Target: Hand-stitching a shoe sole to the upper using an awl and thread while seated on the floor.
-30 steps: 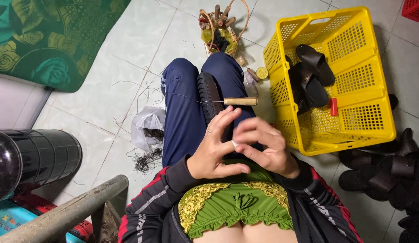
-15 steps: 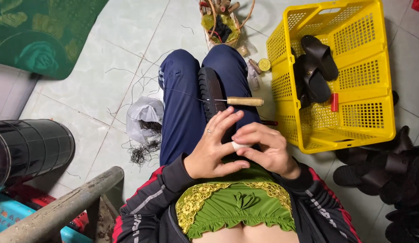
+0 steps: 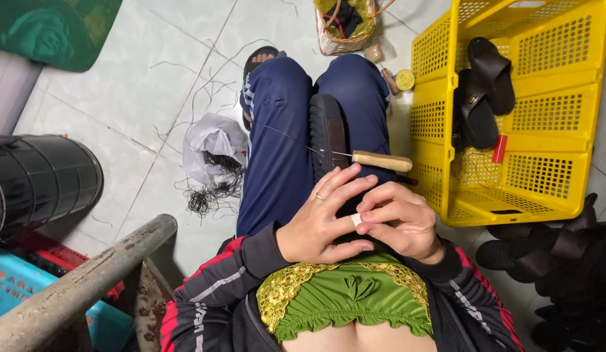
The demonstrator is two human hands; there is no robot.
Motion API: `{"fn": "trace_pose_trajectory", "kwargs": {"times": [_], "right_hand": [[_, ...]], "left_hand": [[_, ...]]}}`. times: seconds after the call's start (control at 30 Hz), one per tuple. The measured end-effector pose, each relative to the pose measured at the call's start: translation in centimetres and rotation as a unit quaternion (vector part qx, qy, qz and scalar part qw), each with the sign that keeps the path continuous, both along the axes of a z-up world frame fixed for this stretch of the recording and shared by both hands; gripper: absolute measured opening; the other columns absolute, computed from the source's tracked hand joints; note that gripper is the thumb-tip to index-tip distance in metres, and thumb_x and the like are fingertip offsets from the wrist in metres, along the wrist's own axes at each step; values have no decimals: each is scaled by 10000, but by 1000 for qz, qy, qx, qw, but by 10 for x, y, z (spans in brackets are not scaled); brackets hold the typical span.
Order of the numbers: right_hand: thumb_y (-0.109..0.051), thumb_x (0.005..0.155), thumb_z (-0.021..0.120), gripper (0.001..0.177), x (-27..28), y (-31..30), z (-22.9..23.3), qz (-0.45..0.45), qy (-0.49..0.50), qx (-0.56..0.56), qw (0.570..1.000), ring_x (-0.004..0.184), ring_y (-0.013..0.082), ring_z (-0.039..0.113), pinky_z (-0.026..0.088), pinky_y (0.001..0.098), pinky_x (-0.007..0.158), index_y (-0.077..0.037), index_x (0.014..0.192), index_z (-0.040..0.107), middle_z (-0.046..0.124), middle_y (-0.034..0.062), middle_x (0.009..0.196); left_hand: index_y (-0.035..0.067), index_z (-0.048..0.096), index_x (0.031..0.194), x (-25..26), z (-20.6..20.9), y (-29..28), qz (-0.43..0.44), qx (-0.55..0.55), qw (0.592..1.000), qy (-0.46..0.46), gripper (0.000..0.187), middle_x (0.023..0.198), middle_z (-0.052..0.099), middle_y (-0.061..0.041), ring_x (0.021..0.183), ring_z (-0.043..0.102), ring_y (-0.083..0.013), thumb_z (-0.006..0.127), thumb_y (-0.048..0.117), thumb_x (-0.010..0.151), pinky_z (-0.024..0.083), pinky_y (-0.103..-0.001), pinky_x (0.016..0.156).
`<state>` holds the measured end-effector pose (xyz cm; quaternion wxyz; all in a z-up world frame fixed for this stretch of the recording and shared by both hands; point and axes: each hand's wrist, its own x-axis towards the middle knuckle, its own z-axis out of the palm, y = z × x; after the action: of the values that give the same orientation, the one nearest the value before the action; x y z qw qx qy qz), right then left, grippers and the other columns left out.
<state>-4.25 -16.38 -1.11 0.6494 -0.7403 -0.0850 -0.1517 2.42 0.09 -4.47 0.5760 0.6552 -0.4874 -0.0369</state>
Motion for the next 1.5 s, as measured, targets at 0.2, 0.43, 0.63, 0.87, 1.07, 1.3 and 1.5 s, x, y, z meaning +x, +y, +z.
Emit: {"fn": "trace_pose_trajectory", "kwargs": {"times": [0.2,0.43,0.63,0.87,1.07,1.3,1.5], "right_hand": [[-73,696,810,204,8,3,2,-6,0,-39,999,705,234,692,548,302,551,-13,844,682,687,161,863],[0,682,794,162,15,5,-5,44,-7,19,999,759,273,721,581,318,630,20,832,735,672,188,871],[-42,711,786,167,23,4,-11,40,14,19,999,769,304,709,578,348,636,25,847,717,669,186,863],[-98,867,674,196,71,-12,21,16,7,-372,928,860,353,637,550,421,694,-12,1043,672,648,165,1019],[-114,938,555,144,68,-20,6,112,107,-494,856,711,327,622,525,394,537,-26,1048,583,577,117,845],[-151,955,513,236,68,-25,-2,137,144,-447,872,631,327,591,491,403,456,-60,1173,503,530,96,790],[-175,947,529,265,63,-23,-10,119,90,-473,868,581,282,580,472,375,450,-97,1199,548,517,55,775]], "left_hand": [[174,646,1161,7,2,1,-5,-23,998,57,400,1400,467,-195,1361,386,-455,724,380,826,253,-530,1136],[96,649,1118,15,9,7,-56,-66,987,135,369,1322,493,-237,1305,422,-518,708,332,840,341,-581,1084],[86,618,1172,27,5,12,-56,-58,987,140,414,1304,503,-255,1272,462,-515,722,301,834,355,-585,1071],[85,567,1284,70,-5,28,179,167,960,-138,333,1323,578,-127,1246,537,-348,579,174,963,353,-534,1067],[24,682,937,68,-16,23,158,166,958,-175,112,745,563,-104,807,625,-297,578,61,923,513,-486,923],[17,662,818,54,0,36,2,24,901,434,140,1099,620,-152,753,663,-205,755,116,786,535,-217,472],[-54,652,979,50,-18,24,63,-16,864,500,118,827,603,-135,662,680,-196,612,-30,870,557,-239,466]]}}
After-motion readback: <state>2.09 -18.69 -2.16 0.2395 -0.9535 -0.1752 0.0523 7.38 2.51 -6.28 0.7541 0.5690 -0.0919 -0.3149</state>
